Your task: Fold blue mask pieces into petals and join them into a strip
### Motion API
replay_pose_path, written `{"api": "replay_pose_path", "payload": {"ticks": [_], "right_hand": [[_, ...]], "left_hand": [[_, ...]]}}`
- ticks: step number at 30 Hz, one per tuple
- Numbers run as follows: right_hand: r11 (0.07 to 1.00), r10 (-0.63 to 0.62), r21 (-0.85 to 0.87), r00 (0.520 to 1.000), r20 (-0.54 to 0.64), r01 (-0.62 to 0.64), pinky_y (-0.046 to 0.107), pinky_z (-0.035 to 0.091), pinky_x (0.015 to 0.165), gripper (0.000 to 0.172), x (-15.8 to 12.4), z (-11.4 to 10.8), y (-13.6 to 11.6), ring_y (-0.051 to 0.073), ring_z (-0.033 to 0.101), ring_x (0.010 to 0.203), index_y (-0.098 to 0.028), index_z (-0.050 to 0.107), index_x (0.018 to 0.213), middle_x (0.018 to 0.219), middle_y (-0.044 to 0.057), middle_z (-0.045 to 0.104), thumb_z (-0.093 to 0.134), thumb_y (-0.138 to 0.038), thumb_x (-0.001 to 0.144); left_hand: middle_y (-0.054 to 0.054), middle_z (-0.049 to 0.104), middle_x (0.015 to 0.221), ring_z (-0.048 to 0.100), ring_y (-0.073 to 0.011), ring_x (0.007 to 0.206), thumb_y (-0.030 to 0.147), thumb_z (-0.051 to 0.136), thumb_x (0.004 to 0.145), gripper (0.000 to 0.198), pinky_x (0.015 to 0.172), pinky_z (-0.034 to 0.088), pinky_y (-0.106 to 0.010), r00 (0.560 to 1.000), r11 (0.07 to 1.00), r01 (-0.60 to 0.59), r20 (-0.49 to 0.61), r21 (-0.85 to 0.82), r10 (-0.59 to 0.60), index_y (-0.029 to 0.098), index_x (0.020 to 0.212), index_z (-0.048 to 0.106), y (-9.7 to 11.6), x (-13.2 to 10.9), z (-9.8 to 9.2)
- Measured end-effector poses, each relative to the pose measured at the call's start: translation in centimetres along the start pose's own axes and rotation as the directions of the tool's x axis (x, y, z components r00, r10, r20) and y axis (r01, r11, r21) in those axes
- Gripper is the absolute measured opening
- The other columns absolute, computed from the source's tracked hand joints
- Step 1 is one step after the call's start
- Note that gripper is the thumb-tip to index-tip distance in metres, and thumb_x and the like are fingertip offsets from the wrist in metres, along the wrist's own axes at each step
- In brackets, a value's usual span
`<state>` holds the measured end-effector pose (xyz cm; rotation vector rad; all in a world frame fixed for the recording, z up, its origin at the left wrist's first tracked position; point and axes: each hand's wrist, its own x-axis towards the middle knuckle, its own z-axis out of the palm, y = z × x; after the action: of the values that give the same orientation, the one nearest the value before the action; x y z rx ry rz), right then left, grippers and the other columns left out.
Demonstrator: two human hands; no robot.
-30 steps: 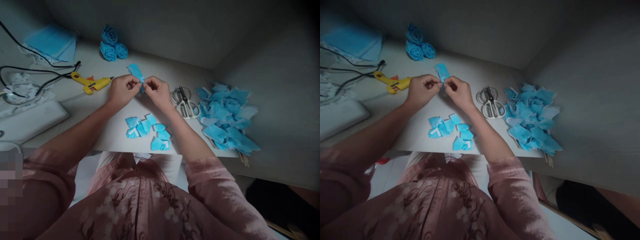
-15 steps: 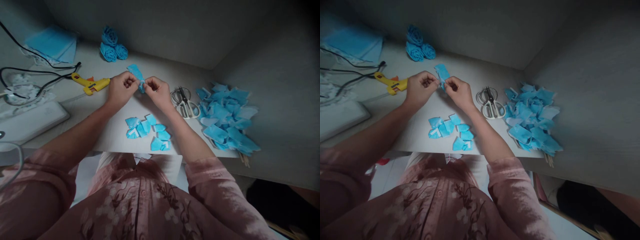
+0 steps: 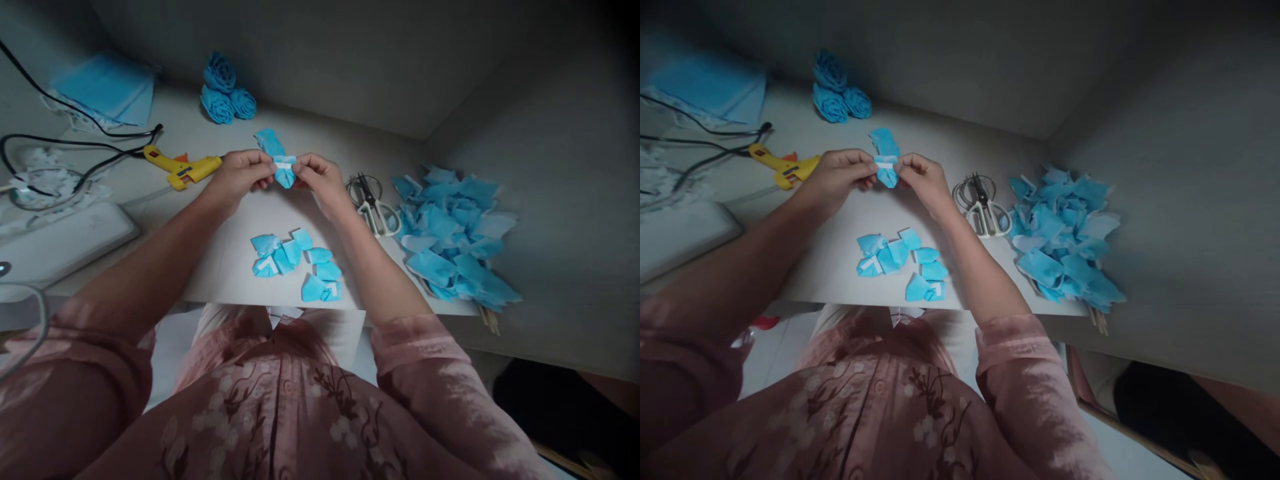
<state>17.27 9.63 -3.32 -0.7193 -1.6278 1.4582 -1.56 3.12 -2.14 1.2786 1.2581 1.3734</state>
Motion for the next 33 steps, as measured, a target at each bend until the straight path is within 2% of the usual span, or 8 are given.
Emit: {"api": "replay_pose_path", "payload": {"ticks": [5,10,18,21,24,26,29,33], "right_hand": [[0.996,0.076,0.042,0.997,-0.002,-0.076,0.022,0.055,0.067,0.024,-0.1,0.2,-0.5,0.01,0.063,0.067,-0.022,0.068,0.086,0.073,-0.004,0.063,0.072,-0.045,0.091],[0.999,0.032,-0.032,0.999,0.017,-0.031,0.021,0.051,0.066,0.028,-0.2,0.4,-0.7,0.008,0.057,0.064,-0.021,0.06,0.073,0.067,-0.006,0.057,0.074,-0.035,0.092],[0.983,-0.047,-0.179,0.999,0.023,0.051,0.022,0.048,0.069,0.035,-0.1,0.4,-0.3,0.009,0.053,0.069,-0.021,0.056,0.072,0.069,-0.005,0.054,0.074,-0.037,0.097],[0.968,-0.065,-0.238,0.996,0.052,0.076,0.023,0.046,0.069,0.038,-0.1,0.4,-0.3,0.009,0.051,0.069,-0.021,0.055,0.072,0.068,-0.005,0.052,0.076,-0.041,0.097],[0.96,-0.057,-0.271,0.996,0.075,0.075,0.025,0.048,0.073,0.038,-0.2,0.5,-0.3,0.011,0.054,0.073,-0.021,0.055,0.073,0.068,-0.005,0.051,0.079,-0.041,0.095],[0.961,-0.028,-0.272,0.997,0.075,0.047,0.026,0.051,0.077,0.036,-0.3,0.5,-0.3,0.012,0.058,0.078,-0.022,0.055,0.074,0.068,-0.005,0.052,0.08,-0.039,0.094],[0.968,0.017,-0.25,0.997,0.071,0.001,0.028,0.054,0.083,0.031,-0.3,0.3,-0.1,0.015,0.063,0.084,-0.022,0.059,0.075,0.07,-0.004,0.058,0.08,-0.037,0.093],[0.983,0.005,-0.185,1.0,-0.01,-0.007,0.027,0.055,0.08,0.011,0.2,-0.2,-0.5,0.012,0.064,0.08,-0.023,0.07,0.086,0.079,-0.003,0.07,0.073,-0.029,0.095]], "left_hand": [[0.003,0.061,0.061,0.052,-0.0089,0.052,0.021,0.083,0.085,0.024,0.055,0.04,-0.023,0.999,0.999,-0.024,-0.043,-0.024,0.023,0.019,0.069,0.065,0.0,0.0,0.3],[0.003,0.058,0.058,0.048,-0.008,0.052,0.006,0.072,0.083,0.022,0.054,0.036,-0.022,0.997,1.0,0.002,-0.083,-0.013,-0.003,0.018,0.065,0.066,0.4,-0.4,1.0],[0.002,0.062,0.064,0.051,-0.0105,0.057,0.027,0.076,0.093,0.022,0.059,0.038,-0.027,0.998,0.998,-0.051,-0.044,0.034,0.052,0.02,0.075,0.065,-0.4,0.2,0.7],[0.002,0.063,0.067,0.052,-0.0121,0.06,0.022,0.076,0.088,0.012,0.062,0.04,-0.028,0.994,0.993,-0.107,-0.026,0.052,0.108,0.02,0.078,0.07,-0.7,0.2,0.6],[0.002,0.062,0.066,0.051,-0.0127,0.061,0.014,0.075,0.085,0.013,0.063,0.038,-0.029,0.989,0.987,-0.138,-0.037,0.082,0.142,0.02,0.074,0.07,-0.4,-0.1,0.8],[0.003,0.062,0.064,0.051,-0.0121,0.063,0.005,0.072,0.083,0.02,0.064,0.038,-0.029,0.992,0.99,-0.099,-0.064,0.098,0.105,0.02,0.07,0.07,0.3,-0.4,1.1],[0.005,0.06,0.059,0.049,-0.0107,0.062,-0.007,0.063,0.083,0.034,0.067,0.038,-0.029,0.992,0.994,0.035,-0.121,0.1,-0.023,0.02,0.063,0.066,1.8,-0.7,1.7],[0.007,0.056,0.055,0.046,-0.0107,0.059,-0.004,0.063,0.089,0.038,0.068,0.039,-0.03,0.977,0.99,0.126,-0.181,0.063,-0.113,0.022,0.061,0.062,2.6,-0.7,2.0]]}}
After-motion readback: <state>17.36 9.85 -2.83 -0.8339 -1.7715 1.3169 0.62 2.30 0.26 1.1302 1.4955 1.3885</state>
